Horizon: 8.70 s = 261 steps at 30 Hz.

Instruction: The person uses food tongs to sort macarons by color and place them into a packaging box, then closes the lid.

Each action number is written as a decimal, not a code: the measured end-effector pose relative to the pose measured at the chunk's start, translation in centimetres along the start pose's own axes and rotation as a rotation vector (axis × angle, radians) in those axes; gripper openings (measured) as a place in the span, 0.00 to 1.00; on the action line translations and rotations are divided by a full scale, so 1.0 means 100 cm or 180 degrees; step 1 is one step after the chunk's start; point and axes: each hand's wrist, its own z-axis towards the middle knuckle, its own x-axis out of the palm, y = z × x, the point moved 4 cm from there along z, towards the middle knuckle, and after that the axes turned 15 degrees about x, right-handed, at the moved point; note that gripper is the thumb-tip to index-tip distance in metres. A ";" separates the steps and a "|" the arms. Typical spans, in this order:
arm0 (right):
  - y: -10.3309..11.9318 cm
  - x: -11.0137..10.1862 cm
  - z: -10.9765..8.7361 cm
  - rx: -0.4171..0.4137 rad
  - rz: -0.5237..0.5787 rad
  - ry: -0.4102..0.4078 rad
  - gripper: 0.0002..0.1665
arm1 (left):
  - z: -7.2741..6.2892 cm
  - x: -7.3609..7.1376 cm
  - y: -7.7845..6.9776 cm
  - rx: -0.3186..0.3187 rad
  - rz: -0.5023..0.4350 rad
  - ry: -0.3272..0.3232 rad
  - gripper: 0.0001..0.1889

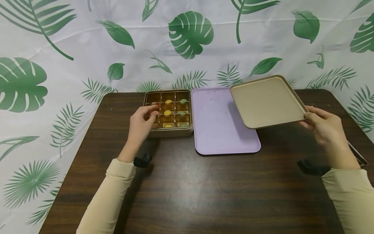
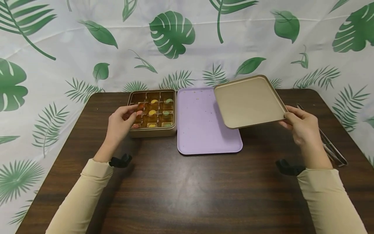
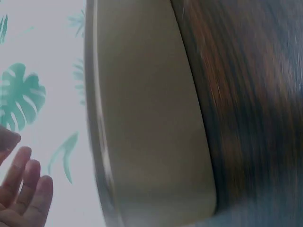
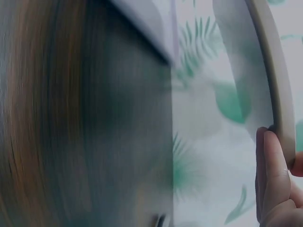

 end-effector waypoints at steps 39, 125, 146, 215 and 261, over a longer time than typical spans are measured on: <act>-0.037 0.148 -0.033 -0.0139 -0.0987 0.1667 0.22 | -0.029 0.031 -0.057 0.2293 0.0750 -0.0793 0.07; -0.096 0.309 0.038 -0.0523 -0.2427 0.0579 0.33 | -0.009 0.002 0.047 -0.0867 0.0031 -0.0478 0.25; -0.105 0.315 0.035 -0.0682 -0.2775 0.0288 0.33 | -0.008 0.006 0.050 -0.0916 0.0444 -0.0188 0.26; -0.104 0.335 0.050 -0.0909 -0.4477 0.0761 0.38 | 0.019 0.014 0.060 -0.0716 0.1198 0.1046 0.31; -0.007 0.209 0.033 -0.1401 -0.3708 -0.0371 0.40 | 0.036 -0.008 0.017 -0.0253 0.1414 0.0501 0.30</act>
